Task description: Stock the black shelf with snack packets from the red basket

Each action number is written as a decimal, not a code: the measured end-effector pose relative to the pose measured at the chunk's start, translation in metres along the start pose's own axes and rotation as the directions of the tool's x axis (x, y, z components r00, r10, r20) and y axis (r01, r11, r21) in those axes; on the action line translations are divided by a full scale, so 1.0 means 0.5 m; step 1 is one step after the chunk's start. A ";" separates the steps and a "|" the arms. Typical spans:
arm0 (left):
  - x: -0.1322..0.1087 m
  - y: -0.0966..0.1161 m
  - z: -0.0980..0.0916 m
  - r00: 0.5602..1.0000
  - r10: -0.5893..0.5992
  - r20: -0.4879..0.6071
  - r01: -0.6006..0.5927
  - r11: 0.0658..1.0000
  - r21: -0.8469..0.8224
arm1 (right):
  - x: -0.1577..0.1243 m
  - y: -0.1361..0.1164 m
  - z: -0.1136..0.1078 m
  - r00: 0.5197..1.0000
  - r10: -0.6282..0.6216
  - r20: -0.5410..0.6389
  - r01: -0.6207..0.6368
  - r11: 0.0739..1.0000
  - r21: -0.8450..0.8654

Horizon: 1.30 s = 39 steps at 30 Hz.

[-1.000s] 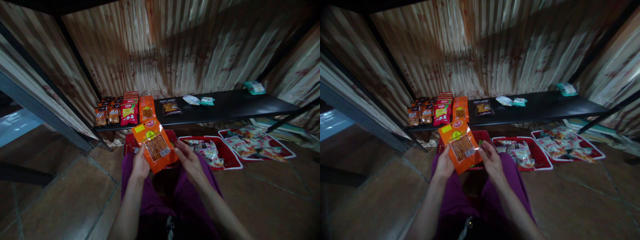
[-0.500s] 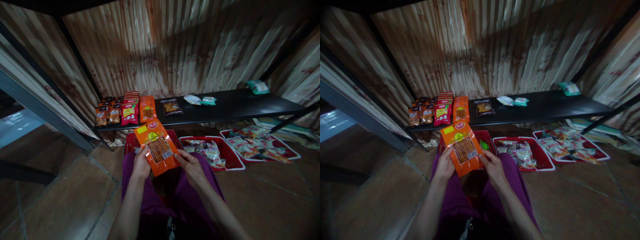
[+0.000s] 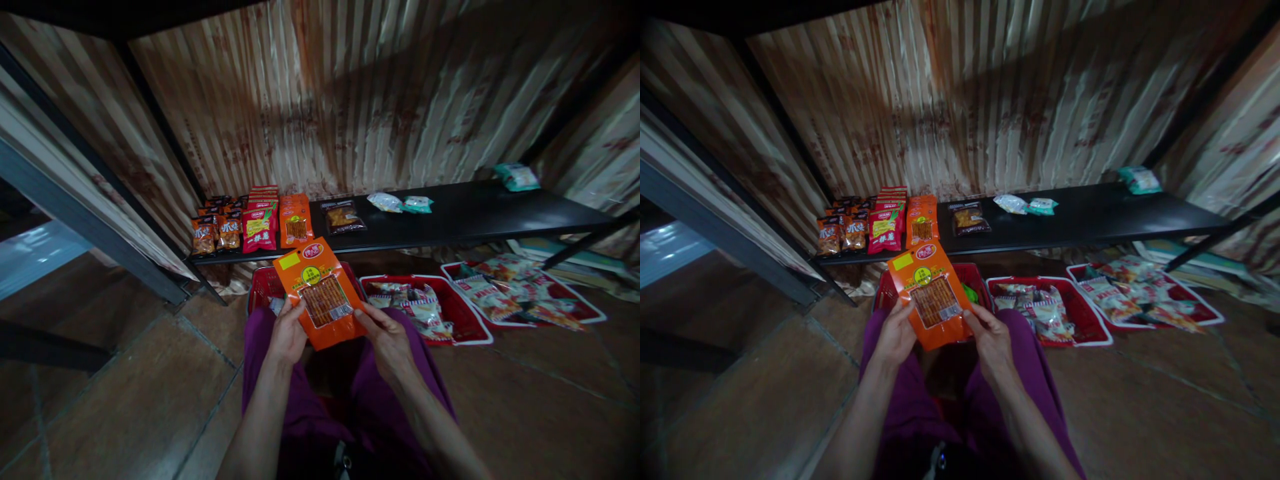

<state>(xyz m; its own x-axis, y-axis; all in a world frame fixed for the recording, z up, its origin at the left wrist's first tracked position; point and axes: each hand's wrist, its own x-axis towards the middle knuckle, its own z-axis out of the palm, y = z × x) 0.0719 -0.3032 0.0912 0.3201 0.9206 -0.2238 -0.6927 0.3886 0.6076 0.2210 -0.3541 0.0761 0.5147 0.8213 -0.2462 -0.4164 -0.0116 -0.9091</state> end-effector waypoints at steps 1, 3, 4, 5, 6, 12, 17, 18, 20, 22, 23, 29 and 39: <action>0.000 -0.002 0.001 1.000 -0.002 -0.001 0.002 1.000 -0.009 | 0.000 0.000 0.000 1.000 -0.002 -0.007 0.002 1.000 -0.001; 0.001 -0.006 0.002 1.000 0.001 -0.014 -0.002 1.000 -0.023 | -0.001 -0.003 0.000 1.000 0.000 -0.017 0.000 1.000 -0.003; 0.003 -0.006 0.003 1.000 0.006 -0.023 -0.007 1.000 -0.025 | -0.002 -0.005 0.000 1.000 0.001 -0.018 -0.001 1.000 -0.005; 0.005 -0.005 0.003 0.999 0.011 -0.031 -0.012 1.000 -0.023 | -0.003 -0.007 -0.001 1.000 0.000 -0.017 -0.001 1.000 -0.010; 0.009 -0.002 0.003 0.999 0.015 -0.040 -0.016 1.000 -0.021 | -0.004 -0.010 -0.003 1.000 -0.004 -0.014 0.004 1.000 -0.019; 0.041 0.044 0.000 0.999 0.026 -0.048 -0.026 1.000 0.017 | 0.002 -0.022 -0.031 1.000 -0.015 0.016 0.016 0.996 -0.085; 0.060 0.063 0.004 0.990 0.100 -0.097 -0.090 0.991 0.100 | 0.010 -0.019 -0.048 0.999 0.001 0.049 0.004 0.993 -0.118; 0.063 0.061 0.005 0.986 0.117 -0.116 -0.105 0.989 0.106 | 0.010 -0.018 -0.048 0.998 0.001 0.055 0.005 0.993 -0.120; 0.066 0.056 0.005 0.978 0.137 -0.155 -0.122 0.987 0.102 | 0.008 -0.018 -0.046 0.998 -0.003 0.068 0.012 0.992 -0.125; 0.068 0.051 0.003 0.971 0.146 -0.189 -0.130 0.987 0.095 | 0.007 -0.019 -0.045 0.997 -0.011 0.080 0.022 0.990 -0.139; 0.069 0.051 0.001 0.970 0.146 -0.195 -0.130 0.987 0.093 | 0.006 -0.020 -0.046 0.996 -0.019 0.090 0.032 0.988 -0.149; 0.054 0.060 0.001 0.984 0.118 -0.134 -0.098 0.985 0.145 | 0.017 -0.044 -0.053 0.961 0.020 0.277 0.070 0.948 -0.311; 0.020 0.048 0.035 0.997 0.067 -0.028 -0.055 0.950 0.306 | 0.021 -0.091 0.031 0.928 0.018 0.373 0.056 0.981 -0.186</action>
<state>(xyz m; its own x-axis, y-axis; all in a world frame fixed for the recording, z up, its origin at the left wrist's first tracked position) 0.0695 -0.2852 0.1168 0.2549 0.9453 -0.2037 -0.4782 0.3063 0.8231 0.2336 -0.3360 0.1199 0.1908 0.9744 -0.1191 -0.2401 -0.0714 -0.9681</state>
